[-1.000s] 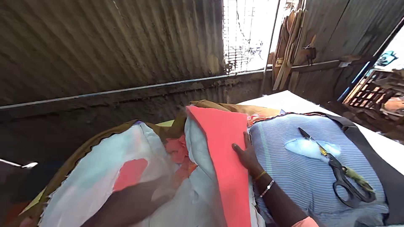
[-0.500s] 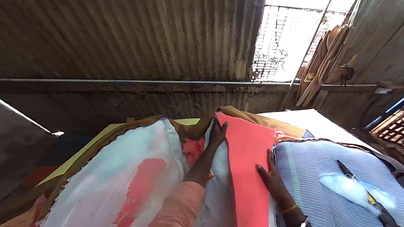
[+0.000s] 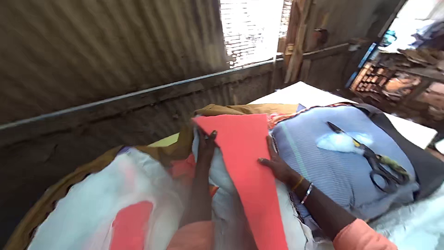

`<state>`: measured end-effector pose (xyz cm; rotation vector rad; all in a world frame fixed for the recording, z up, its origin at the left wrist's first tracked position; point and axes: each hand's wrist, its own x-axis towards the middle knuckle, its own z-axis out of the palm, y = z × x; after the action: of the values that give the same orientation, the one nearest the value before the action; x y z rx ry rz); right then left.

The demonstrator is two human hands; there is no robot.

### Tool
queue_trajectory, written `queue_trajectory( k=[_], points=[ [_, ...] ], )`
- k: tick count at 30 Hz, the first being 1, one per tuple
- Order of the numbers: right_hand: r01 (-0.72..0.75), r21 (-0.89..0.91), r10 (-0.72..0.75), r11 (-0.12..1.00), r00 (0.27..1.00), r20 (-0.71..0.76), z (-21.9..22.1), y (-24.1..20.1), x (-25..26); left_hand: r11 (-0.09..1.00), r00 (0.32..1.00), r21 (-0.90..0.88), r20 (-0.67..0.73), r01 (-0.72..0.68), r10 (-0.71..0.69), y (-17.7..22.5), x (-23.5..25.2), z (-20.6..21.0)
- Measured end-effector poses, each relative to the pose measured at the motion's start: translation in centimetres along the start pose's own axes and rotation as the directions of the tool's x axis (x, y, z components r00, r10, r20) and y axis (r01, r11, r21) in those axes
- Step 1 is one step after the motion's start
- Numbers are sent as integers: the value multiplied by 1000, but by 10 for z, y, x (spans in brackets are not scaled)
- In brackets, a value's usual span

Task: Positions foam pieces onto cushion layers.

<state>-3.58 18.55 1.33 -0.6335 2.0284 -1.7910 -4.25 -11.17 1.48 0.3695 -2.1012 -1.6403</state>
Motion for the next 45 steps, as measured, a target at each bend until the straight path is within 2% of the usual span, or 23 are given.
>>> queue_trajectory(
  k=[3,4,6,8,10,13,16,20,24,27,29,31,33,34,35,37,38,40,45],
  points=[
    [17,-33,-12,999,989,147,-1,-6,-6,999,999,40,-45,-11,13,-5,-3,-4],
    [36,-53,-28,998,988,154,-2,-3,-5,995,995,31,-43,-93,94,-17,7,-6],
    [68,22,-70,997,993,97,-2,2,1,951,951,38,2,-308,308,-42,24,-10],
    [106,144,-110,984,994,19,-3,4,5,992,993,50,-18,-119,120,-10,12,2],
    [118,187,-112,975,993,-42,-5,1,6,999,999,46,-44,-29,31,-4,14,8],
    [46,51,-40,998,994,-106,-4,-7,-11,990,995,108,42,-92,88,-12,22,7],
    [-59,-58,55,997,997,-60,-5,2,-27,964,990,229,70,-132,119,-11,27,13],
    [-122,0,121,993,991,-48,-8,1,-21,948,995,301,41,-101,93,-11,25,15],
    [-123,10,123,992,992,-16,-9,3,-17,925,993,364,-9,-108,119,-15,24,14],
    [-133,30,133,991,991,-4,-9,4,-17,920,997,391,-50,-37,61,-18,26,12],
    [-127,19,127,992,992,-15,-8,8,-15,911,997,412,-69,12,18,-4,28,9],
    [-119,-16,119,993,993,-6,-7,10,-14,844,993,536,-90,-15,74,23,26,8],
    [-108,-33,108,994,994,-7,-6,9,-15,671,980,732,-24,-119,199,47,22,13],
    [-99,-34,98,995,995,-8,-6,10,-15,571,967,797,64,-198,246,56,17,21],
    [-83,-37,83,996,997,-12,-5,11,-16,484,953,830,174,-277,247,61,11,31],
    [-64,-62,62,996,998,-30,-5,14,-14,383,938,857,322,-345,127,59,0,57],
    [-64,-84,62,994,998,-33,-5,18,-13,355,943,874,324,-331,82,50,-2,67],
    [-92,-113,88,989,995,-40,-3,22,-10,374,956,884,290,-282,34,33,0,72],
    [-122,-161,115,979,992,-53,0,11,-14,420,958,868,286,-263,9,34,5,64]
  ],
)
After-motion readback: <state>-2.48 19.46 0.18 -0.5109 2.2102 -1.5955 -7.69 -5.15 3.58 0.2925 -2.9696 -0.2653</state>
